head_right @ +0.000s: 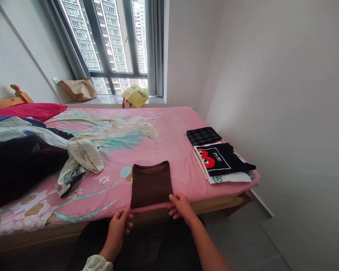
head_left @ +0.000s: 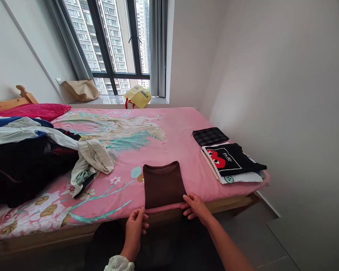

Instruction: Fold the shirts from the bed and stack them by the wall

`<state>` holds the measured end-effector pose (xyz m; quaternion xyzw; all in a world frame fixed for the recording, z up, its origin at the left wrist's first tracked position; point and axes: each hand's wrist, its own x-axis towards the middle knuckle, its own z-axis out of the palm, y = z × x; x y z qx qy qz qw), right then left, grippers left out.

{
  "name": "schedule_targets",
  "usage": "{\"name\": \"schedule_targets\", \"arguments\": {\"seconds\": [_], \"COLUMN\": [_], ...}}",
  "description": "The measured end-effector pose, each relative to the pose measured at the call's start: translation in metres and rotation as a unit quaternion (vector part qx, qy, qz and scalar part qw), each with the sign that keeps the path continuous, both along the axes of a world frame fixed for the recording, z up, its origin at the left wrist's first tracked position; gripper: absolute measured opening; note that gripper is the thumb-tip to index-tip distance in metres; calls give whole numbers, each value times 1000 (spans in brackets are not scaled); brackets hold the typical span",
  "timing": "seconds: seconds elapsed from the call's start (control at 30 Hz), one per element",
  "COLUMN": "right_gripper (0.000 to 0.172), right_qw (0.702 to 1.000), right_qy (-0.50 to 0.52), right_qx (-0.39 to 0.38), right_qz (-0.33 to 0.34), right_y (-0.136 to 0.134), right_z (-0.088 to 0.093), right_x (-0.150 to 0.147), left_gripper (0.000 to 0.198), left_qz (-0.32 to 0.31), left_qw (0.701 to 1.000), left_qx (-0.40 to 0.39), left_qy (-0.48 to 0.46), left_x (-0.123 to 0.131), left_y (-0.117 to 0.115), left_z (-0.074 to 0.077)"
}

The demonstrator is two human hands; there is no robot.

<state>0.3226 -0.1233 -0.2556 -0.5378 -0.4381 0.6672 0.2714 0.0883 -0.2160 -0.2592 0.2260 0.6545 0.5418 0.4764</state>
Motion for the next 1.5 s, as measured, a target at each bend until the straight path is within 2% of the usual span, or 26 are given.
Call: {"name": "schedule_targets", "arguments": {"seconds": [0.07,0.13,0.17,0.23,0.3,0.37,0.43,0.5,0.53,0.57,0.6,0.67,0.77,0.83,0.93,1.0,1.07,1.13,1.2,1.33,1.4,1.5], "right_gripper": [37,33,31,29,27,30,37,46,52,58,65,71,67,68,70,68,64,59,54,45,46,50], "right_qw": [998,991,986,965,927,871,825,794,788,786,786,778,753,733,709,704,706,707,709,717,721,737], "right_qy": [-35,-81,-102,-149,-195,-234,-258,-300,-333,-369,-404,-453,-459,-451,-440,-429,-415,-404,-400,-407,-408,-383], "right_qx": [22,58,80,157,283,421,501,506,486,458,431,402,443,490,541,558,568,576,579,565,560,557], "right_qz": [-47,-90,-109,-147,-152,-90,38,152,181,189,183,166,163,141,104,96,85,71,57,28,15,17], "right_y": [-2,-4,-6,-10,-15,-20,-20,-15,-11,-7,-3,3,0,-7,-14,-14,-10,-4,2,5,-5,-39], "right_z": [-4,-7,-6,2,16,30,37,34,28,21,14,1,-10,-13,-15,-17,-20,-22,-22,-11,-1,12], "right_x": [-6,-10,-10,-10,-12,-21,-34,-44,-46,-45,-43,-31,-13,-8,-10,-14,-16,-16,-15,-18,-22,-26], "left_gripper": [46,42,37,25,26,36,45,55,59,61,63,71,79,65,40,40,49,58,56,32,24,18], "left_qz": [1,-47,-77,-132,-178,-221,-274,-320,-332,-332,-323,-289,-241,-223,-222,-209,-169,-121,-90,-45,-18,29], "left_qw": [1000,992,979,928,854,770,680,610,593,590,599,636,695,745,858,936,981,991,984,956,936,915], "left_qx": [-7,24,62,161,240,277,279,259,240,215,185,122,77,98,135,107,48,1,-7,6,25,62], "left_qy": [22,111,176,309,425,531,621,677,693,704,709,705,673,620,443,263,83,-57,-152,-290,-350,-397], "left_x": [16,30,34,38,36,33,30,30,29,28,27,23,17,19,32,45,58,67,74,84,84,77], "left_y": [-9,-12,-12,-4,12,30,46,57,60,61,62,60,48,33,6,-5,-5,3,15,30,30,26], "left_z": [-3,1,5,16,26,30,26,16,11,7,4,3,11,17,15,7,-3,-10,-8,13,24,30]}}
